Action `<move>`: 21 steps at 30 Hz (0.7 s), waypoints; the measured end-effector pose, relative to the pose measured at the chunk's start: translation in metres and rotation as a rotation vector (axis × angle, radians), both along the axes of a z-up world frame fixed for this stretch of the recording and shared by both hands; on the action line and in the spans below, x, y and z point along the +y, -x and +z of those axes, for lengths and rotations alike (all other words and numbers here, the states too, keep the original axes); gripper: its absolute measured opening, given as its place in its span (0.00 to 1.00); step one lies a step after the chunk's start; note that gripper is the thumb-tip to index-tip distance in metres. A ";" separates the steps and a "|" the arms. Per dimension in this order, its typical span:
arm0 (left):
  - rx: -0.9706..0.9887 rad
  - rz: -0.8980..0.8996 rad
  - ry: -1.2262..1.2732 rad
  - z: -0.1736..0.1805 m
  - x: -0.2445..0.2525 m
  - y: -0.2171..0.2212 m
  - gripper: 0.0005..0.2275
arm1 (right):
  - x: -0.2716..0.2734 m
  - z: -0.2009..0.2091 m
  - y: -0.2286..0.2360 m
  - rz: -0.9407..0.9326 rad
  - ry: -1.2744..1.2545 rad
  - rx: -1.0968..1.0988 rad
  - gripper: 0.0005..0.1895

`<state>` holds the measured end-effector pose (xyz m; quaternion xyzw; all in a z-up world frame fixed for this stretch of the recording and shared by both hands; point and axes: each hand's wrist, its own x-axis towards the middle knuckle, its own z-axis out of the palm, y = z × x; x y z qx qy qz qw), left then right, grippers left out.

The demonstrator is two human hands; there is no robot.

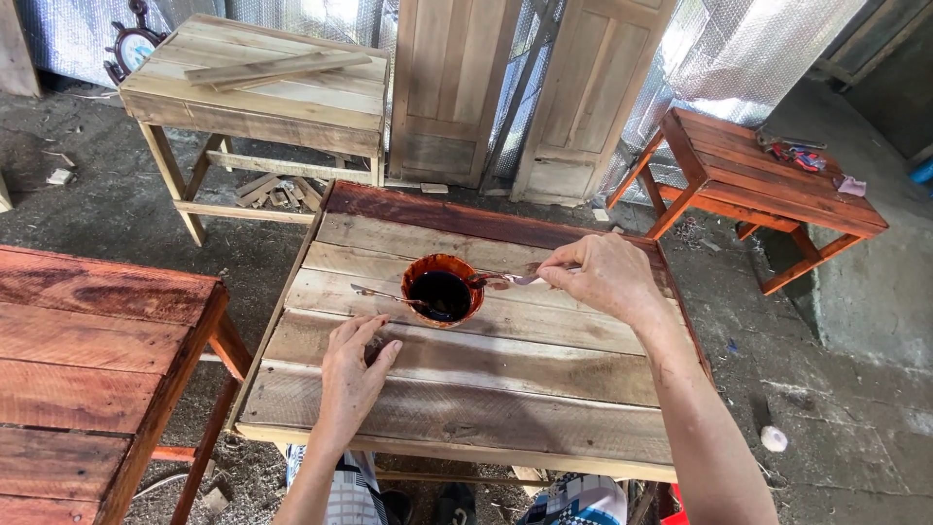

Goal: The person applies dark wood stain to a wooden table surface using a brush. They dip the brush into a container of stain and spread it across the planks, working from one end to the other.

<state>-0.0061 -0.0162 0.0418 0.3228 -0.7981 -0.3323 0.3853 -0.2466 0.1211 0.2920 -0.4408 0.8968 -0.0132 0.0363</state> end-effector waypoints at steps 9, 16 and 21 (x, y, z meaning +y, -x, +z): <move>0.014 -0.006 -0.014 0.004 0.001 -0.001 0.19 | 0.005 -0.017 0.009 0.015 0.002 -0.005 0.11; -0.005 -0.002 -0.028 0.005 0.002 0.000 0.19 | 0.017 -0.037 0.016 0.003 0.017 0.005 0.11; 0.012 0.011 -0.030 0.005 0.003 0.001 0.19 | 0.028 -0.021 0.009 -0.051 0.012 -0.026 0.09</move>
